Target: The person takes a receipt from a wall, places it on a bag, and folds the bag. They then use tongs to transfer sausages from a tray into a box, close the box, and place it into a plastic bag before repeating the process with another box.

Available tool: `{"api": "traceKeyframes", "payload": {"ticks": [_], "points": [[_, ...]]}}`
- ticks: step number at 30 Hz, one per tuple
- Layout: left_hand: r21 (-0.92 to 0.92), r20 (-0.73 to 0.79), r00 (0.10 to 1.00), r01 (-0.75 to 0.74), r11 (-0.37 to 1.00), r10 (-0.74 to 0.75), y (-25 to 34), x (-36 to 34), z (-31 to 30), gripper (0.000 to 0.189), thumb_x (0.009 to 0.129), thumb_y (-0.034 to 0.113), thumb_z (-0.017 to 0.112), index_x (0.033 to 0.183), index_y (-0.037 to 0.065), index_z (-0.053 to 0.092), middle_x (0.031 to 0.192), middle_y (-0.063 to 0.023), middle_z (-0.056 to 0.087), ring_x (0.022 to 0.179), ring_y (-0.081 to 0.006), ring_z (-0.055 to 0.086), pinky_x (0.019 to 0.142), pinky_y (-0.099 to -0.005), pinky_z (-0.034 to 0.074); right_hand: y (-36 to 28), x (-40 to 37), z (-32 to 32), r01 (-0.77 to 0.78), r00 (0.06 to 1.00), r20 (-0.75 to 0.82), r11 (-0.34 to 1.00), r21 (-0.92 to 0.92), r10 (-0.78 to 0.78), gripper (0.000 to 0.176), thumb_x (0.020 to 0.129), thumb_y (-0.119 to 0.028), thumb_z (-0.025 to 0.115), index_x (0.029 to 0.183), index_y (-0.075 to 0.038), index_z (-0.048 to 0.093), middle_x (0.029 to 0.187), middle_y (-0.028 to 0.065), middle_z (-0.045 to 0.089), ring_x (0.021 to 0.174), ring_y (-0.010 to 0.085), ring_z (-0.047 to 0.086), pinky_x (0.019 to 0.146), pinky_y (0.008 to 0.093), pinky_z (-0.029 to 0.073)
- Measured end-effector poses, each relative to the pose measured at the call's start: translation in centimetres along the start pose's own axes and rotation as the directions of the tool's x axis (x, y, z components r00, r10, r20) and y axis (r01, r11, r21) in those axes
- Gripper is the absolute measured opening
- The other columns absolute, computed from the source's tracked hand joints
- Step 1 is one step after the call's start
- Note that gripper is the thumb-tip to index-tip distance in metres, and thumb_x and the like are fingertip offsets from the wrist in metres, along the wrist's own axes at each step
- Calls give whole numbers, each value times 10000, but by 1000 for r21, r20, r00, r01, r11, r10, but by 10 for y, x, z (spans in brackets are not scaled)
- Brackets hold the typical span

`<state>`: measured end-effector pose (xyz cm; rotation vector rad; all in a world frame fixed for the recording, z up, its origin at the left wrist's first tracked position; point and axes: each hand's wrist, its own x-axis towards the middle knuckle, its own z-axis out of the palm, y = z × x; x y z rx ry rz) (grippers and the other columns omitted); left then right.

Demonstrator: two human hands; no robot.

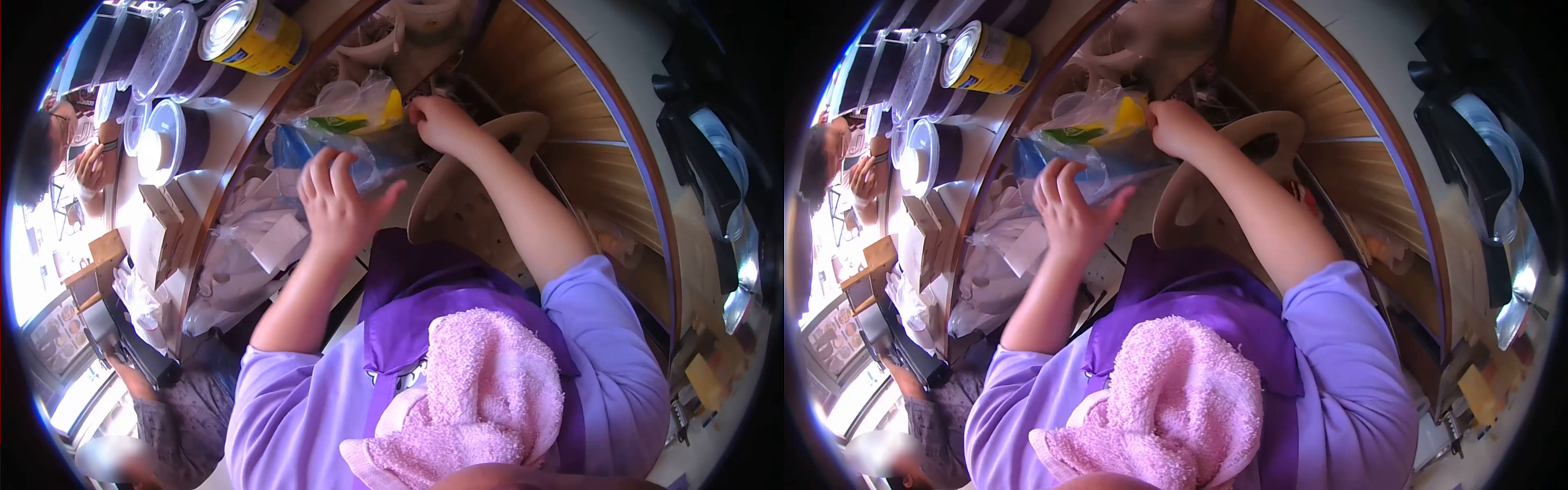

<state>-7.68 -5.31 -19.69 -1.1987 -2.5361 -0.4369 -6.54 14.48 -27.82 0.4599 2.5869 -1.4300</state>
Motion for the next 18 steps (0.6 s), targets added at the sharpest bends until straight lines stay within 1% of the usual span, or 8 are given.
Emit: {"api": "traceKeyframes", "payload": {"ticks": [2,4,6,7,9,10,12,18], "points": [[-68,-66,988,137,988,-142,3,-17,9,610,612,386,735,1068,46,514,1051,-119,497,976,-316,480,848,-402,337,-2,-12,4,44,999,-9,998,36,-44,138,680,-5,491,793,-16,570,832,167,582,821,312,573,712,367,445],[-17,-70,981,182,983,-183,-1,-25,18,515,677,299,685,1105,69,515,1004,-86,530,930,-263,502,799,-376,337,-1,-14,9,87,996,-20,994,65,-86,133,678,-20,498,783,-21,579,863,175,584,840,325,573,722,373,448],[142,187,968,145,979,-170,-12,-32,18,449,716,183,612,1148,114,512,914,-37,567,882,-212,522,750,-367,331,3,-17,19,252,968,-41,960,120,-248,157,714,-61,535,856,-48,599,911,146,576,862,312,567,747,373,450],[127,149,965,197,972,-216,-15,-31,14,333,721,106,543,1049,150,574,819,-4,576,834,-190,533,716,-370,321,6,-18,23,253,968,-37,961,116,-250,157,714,-61,535,856,-48,599,911,146,576,862,312,567,747,373,450],[141,164,963,191,971,-213,-25,-29,-4,255,713,116,549,964,141,589,820,-5,572,819,-191,533,697,-371,316,11,-24,29,323,946,55,941,-99,-318,243,736,-145,601,974,-91,598,990,113,552,917,290,555,773,384,451],[157,182,962,177,972,-205,-29,-29,-14,180,706,127,556,879,131,603,820,-7,568,803,-193,533,678,-372,311,11,-26,31,323,946,62,942,-95,-318,243,736,-145,601,974,-91,598,990,113,552,917,290,555,773,384,451],[150,175,958,203,968,-228,-33,-27,-31,86,699,119,552,772,132,594,805,-12,558,810,-200,525,683,-377,307,12,-29,34,180,984,85,886,-428,-159,354,722,-226,651,1058,-142,575,1049,83,525,965,273,539,783,404,454],[227,169,962,172,959,-212,-51,-26,-50,81,706,121,550,775,136,591,830,-10,550,864,-194,512,706,-374,293,10,-32,37,193,980,56,864,-465,-189,314,713,-235,652,1015,-166,599,1005,76,549,955,272,547,779,407,438]]}}
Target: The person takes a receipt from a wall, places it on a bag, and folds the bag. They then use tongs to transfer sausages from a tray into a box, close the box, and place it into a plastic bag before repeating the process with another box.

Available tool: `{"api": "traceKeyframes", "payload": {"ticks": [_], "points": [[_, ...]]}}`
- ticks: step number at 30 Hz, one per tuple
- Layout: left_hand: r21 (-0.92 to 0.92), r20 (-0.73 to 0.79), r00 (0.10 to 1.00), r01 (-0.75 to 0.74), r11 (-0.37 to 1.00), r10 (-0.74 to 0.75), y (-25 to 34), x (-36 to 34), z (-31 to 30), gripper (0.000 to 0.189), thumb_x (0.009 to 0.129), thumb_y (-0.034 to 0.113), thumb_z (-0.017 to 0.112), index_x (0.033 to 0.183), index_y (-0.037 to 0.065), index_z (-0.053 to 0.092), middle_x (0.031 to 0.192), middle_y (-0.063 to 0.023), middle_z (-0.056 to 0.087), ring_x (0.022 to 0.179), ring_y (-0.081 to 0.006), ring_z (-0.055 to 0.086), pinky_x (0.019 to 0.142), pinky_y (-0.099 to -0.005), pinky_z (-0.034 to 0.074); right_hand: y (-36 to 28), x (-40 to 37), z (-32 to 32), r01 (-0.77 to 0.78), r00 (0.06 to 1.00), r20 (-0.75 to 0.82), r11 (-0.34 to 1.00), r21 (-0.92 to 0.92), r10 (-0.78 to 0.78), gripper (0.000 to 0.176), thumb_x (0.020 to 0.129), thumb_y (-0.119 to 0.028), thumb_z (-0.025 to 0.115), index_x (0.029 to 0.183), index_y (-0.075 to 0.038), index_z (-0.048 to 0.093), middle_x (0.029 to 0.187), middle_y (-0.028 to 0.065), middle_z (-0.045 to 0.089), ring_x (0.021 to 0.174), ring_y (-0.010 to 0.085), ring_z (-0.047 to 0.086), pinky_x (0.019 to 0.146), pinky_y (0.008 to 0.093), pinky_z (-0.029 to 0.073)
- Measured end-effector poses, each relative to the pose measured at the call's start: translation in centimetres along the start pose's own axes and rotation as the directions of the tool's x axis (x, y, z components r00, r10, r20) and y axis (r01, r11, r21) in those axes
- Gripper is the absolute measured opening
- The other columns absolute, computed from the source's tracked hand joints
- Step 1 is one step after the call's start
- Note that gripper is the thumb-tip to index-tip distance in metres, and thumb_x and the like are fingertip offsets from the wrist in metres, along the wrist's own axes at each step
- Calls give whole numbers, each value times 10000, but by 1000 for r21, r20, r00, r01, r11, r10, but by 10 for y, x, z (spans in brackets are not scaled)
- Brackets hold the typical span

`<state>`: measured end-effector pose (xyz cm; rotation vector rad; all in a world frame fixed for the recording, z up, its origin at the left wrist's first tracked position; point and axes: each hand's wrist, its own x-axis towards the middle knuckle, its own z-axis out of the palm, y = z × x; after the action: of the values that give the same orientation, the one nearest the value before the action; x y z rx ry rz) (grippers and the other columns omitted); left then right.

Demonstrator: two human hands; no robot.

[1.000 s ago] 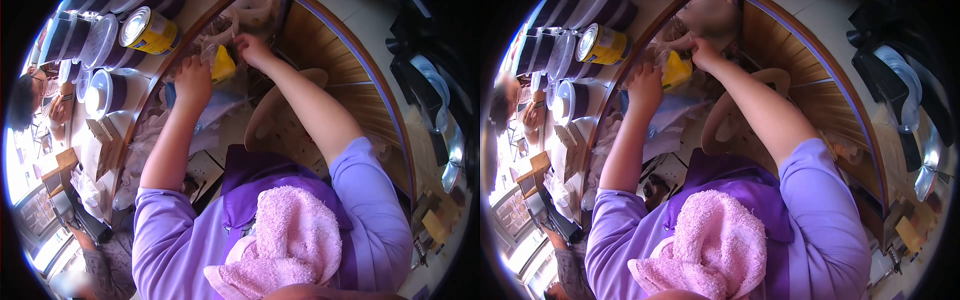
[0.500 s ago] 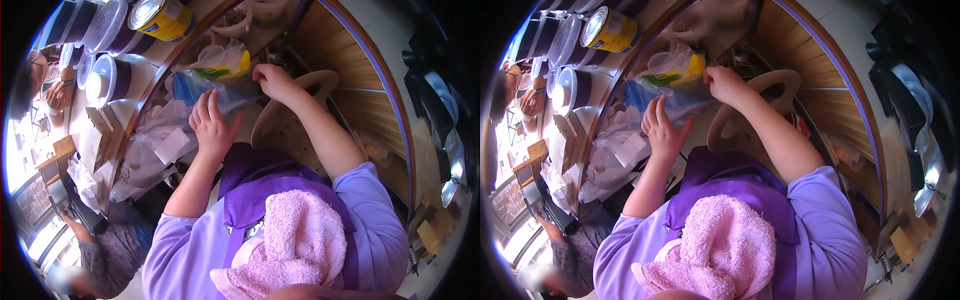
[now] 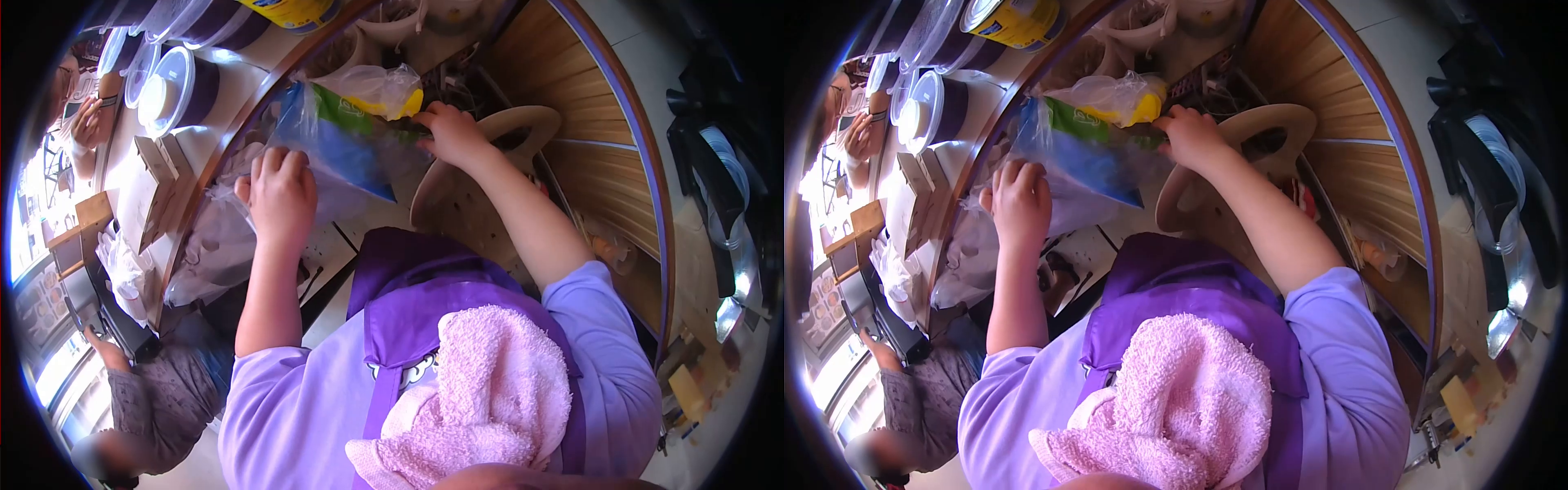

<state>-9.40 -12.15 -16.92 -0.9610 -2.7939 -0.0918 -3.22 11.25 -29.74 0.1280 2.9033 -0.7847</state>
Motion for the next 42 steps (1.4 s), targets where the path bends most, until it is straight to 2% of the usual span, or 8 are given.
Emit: {"api": "traceKeyframes", "payload": {"ticks": [9,14,22,28,31,33,38,42], "points": [[-41,99,995,10,999,-6,-6,6,-15,67,704,68,494,703,73,561,857,-64,598,877,-227,554,799,-390,331,-4,-4,-17,-39,992,119,999,34,34,117,756,-188,585,833,-115,635,915,97,580,891,282,569,785,390,434],[-581,172,839,-337,741,517,-2,32,-18,49,665,50,467,649,13,494,800,-131,604,843,-283,561,877,-417,372,6,0,-19,-178,983,-20,974,140,182,239,771,-264,580,944,-106,621,1026,118,563,1002,287,524,873,453,374],[-802,568,689,586,115,449,-21,52,33,154,840,118,451,804,-20,509,997,-179,595,639,-233,621,583,-327,511,4,18,7,-264,928,232,954,-142,292,204,686,-134,562,867,-98,648,945,133,629,934,270,591,850,549,344],[-600,660,738,403,691,143,24,72,18,212,757,165,630,816,-4,516,887,-171,602,581,-282,605,516,-360,487,-2,15,0,-66,962,-167,778,625,216,137,829,-184,505,864,-51,514,760,167,568,701,318,558,632,420,424],[-208,590,767,-160,965,254,26,85,3,284,766,246,604,865,-15,560,872,-226,577,733,-366,580,641,-406,462,-11,3,-5,-46,944,-174,634,772,280,130,863,-192,491,864,-63,476,689,114,534,619,236,534,539,383,429],[-253,431,817,-299,920,384,22,82,14,284,748,267,627,867,13,582,865,-207,590,759,-369,574,659,-406,462,-21,-9,-17,-174,899,36,281,944,437,107,887,-182,471,859,-82,445,641,52,487,535,153,484,437,325,406],[-618,41,788,-462,636,614,28,74,40,169,788,84,504,914,27,601,853,-164,607,809,-348,575,736,-409,448,-15,-11,-3,0,920,-146,375,927,363,82,899,-161,454,864,-88,441,620,31,477,456,125,445,404,299,393],[-744,386,713,-134,654,585,15,90,65,231,758,44,545,981,-2,583,983,-175,586,928,-287,561,824,-379,423,-24,-11,-4,199,855,-431,584,787,290,105,894,-168,479,860,-76,442,594,56,471,482,142,444,468,323,384]]}}
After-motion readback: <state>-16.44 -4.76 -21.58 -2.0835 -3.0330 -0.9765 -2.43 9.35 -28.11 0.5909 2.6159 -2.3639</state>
